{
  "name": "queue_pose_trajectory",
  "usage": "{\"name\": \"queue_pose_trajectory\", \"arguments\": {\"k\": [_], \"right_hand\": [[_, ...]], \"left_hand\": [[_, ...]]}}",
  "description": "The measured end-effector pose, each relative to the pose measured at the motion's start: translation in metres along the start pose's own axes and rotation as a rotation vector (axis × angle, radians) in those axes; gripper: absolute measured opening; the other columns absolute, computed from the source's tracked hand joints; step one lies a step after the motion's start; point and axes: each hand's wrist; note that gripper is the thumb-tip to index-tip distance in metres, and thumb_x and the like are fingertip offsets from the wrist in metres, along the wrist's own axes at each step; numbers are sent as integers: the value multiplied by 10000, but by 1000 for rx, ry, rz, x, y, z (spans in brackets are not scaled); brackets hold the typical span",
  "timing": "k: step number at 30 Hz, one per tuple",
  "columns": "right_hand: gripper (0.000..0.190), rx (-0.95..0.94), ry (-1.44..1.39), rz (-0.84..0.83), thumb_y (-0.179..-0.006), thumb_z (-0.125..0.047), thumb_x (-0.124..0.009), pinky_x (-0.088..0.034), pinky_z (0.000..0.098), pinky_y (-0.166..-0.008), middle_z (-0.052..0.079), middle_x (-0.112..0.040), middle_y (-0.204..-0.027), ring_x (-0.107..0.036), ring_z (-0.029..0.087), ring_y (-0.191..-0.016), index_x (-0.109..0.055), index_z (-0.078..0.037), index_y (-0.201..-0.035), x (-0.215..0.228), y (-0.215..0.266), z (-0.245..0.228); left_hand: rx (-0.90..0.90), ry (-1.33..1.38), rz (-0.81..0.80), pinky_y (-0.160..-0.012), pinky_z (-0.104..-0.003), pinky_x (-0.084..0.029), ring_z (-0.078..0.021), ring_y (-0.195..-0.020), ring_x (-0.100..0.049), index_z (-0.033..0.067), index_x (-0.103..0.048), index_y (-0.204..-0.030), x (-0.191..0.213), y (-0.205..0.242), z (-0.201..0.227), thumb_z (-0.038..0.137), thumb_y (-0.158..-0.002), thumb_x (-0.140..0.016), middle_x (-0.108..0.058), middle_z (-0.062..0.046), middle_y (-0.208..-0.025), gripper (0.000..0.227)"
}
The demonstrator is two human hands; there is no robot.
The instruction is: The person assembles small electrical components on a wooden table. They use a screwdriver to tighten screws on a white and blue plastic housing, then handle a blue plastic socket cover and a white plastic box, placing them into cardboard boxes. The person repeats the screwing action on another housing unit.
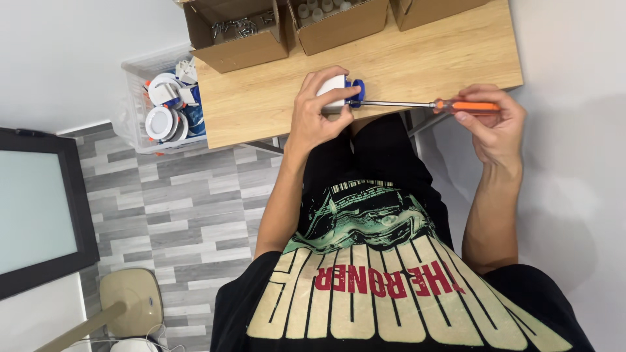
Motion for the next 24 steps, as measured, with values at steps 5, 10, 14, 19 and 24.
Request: {"name": "queue_pose_trajectory", "arguments": {"k": [5,10,14,19,24], "right_hand": [[203,-120,54,6,-1206,-108,-621,-627,423,-829,266,-691,-1180,-719,370,-956,-627,87,-1261,-9,-2,-16],[147,-170,44,48,-1166,-61,-725,-621,296,-647,230,-744,-1054,-738,260,-774,-686,60,-1239,1,1,-2],[186,-136,-58,41,-1100,-79,-770,-704,337,-810,231,-747,-1169,-794,308,-965,-682,21,-1229,5,3,4],[121,-72,-101,22,-1085,17,-763,-716,344,-900,225,-695,-1223,-759,317,-1018,-680,14,-1173,8,0,4],[132,-49,-56,15,-1079,83,-749,-725,367,-908,221,-685,-1231,-765,330,-1012,-678,29,-1176,13,-1,2]], "left_hand": [[-8,8,4,-1100,-477,-579,-277,-1253,-652,232,-833,-1221,1,0,3,71,-875,-748,-700,-59,-1383,391],[-32,5,23,-1087,-464,-578,-277,-1236,-661,222,-836,-1211,2,-1,6,54,-875,-756,-707,-65,-1367,384],[-23,-7,33,-1079,-462,-585,-273,-1237,-669,223,-841,-1188,1,-1,9,64,-868,-755,-713,-56,-1349,368],[-23,-13,44,-1079,-459,-556,-268,-1216,-678,226,-846,-1166,1,-3,12,73,-865,-770,-717,-54,-1328,345],[-56,-37,61,-1057,-474,-525,-265,-1204,-677,210,-854,-1140,-3,-4,4,141,-912,-791,-733,-61,-1304,247]]}}
Point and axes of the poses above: each hand's wrist, its own y-axis away from the middle knuckle, its own x-axis out of the back of the hand, z = x × y
